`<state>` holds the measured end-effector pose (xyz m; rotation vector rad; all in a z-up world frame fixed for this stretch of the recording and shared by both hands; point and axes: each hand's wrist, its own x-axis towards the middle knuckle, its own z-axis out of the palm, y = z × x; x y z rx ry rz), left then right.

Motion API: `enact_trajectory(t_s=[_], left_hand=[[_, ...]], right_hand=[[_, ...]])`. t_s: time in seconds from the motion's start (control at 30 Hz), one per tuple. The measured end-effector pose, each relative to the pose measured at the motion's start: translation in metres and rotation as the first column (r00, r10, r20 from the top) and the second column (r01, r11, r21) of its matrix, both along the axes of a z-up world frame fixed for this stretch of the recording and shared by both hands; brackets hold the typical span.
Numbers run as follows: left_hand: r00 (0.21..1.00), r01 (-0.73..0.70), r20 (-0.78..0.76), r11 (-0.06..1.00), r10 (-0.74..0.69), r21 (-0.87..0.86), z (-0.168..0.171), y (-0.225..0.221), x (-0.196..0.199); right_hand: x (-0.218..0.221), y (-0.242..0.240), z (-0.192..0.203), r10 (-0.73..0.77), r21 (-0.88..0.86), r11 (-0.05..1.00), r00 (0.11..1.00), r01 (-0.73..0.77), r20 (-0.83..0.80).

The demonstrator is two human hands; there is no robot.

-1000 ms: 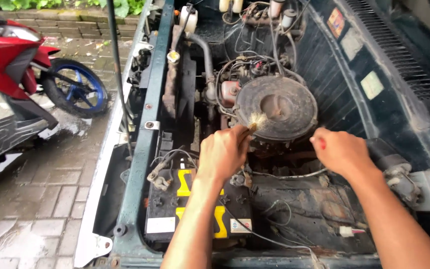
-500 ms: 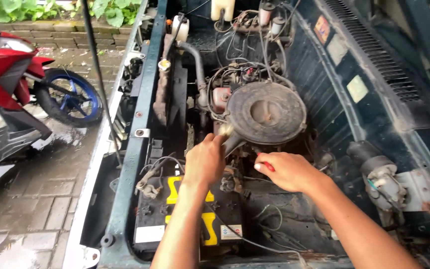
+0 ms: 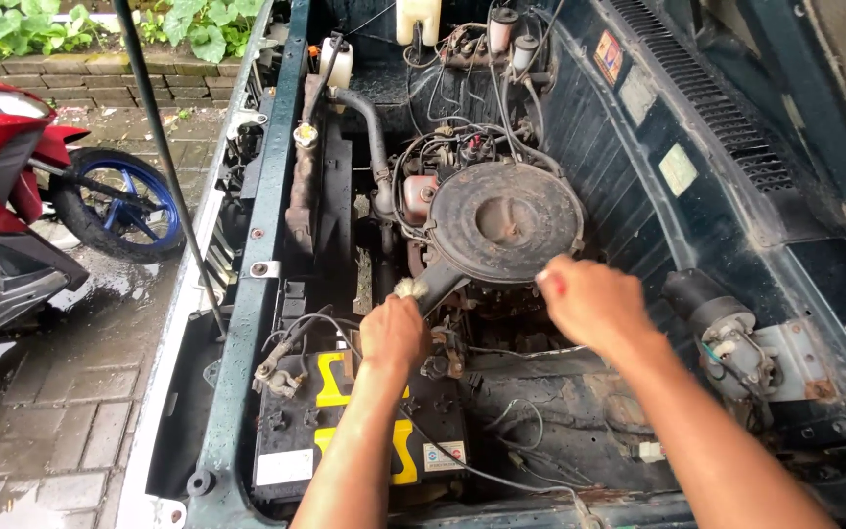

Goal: Cleaning the exterior of an air filter housing in a car engine bay using a small brush

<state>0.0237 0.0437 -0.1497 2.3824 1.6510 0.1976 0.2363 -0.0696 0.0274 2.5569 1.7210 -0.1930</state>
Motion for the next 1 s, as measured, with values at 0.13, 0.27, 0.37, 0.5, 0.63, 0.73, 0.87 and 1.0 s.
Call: enact_trajectory(t_s=[0.13,0.27,0.37,0.5,0.63,0.73,0.87,1.0], left_hand=[[0.997,0.068,0.038,0.995,-0.065,-0.073,0.017,-0.009,0.0],[0.977,0.174,0.155,0.967,-0.146,-0.185,0.081,-0.029,-0.004],[0.98,0.153,0.153,0.969,-0.125,-0.193,0.092,-0.028,-0.005],[0.994,-0.099,-0.044,0.993,0.096,-0.07,0.101,-0.03,-0.018],[0.988,-0.152,0.02,0.988,0.153,-0.034,0.095,-0.02,-0.024],[0.998,-0.064,-0.021,0.988,0.062,-0.142,0.084,-0.025,-0.012],[0.993,0.092,0.098,0.952,-0.065,-0.292,0.09,-0.027,-0.004],[0.994,0.063,0.103,0.946,-0.031,-0.319,0.109,-0.032,-0.007]], right_hand=[[-0.026,-0.001,-0.012,0.152,-0.005,0.988,0.967,-0.157,-0.204],[-0.063,-0.008,0.031,0.157,0.016,0.986,0.875,-0.169,-0.457],[-0.057,-0.004,0.03,0.151,-0.04,0.983,0.908,-0.181,-0.391],[-0.031,0.007,0.03,-0.031,-0.072,0.997,0.996,0.025,-0.084],[0.03,0.007,-0.013,-0.022,0.172,0.985,0.999,0.015,0.037],[0.001,-0.002,0.006,0.002,0.111,0.994,1.0,0.001,-0.031],[-0.046,-0.009,0.027,0.097,-0.037,0.992,0.899,-0.124,-0.428],[-0.055,-0.006,0.029,0.129,-0.011,0.987,0.833,-0.16,-0.538]])
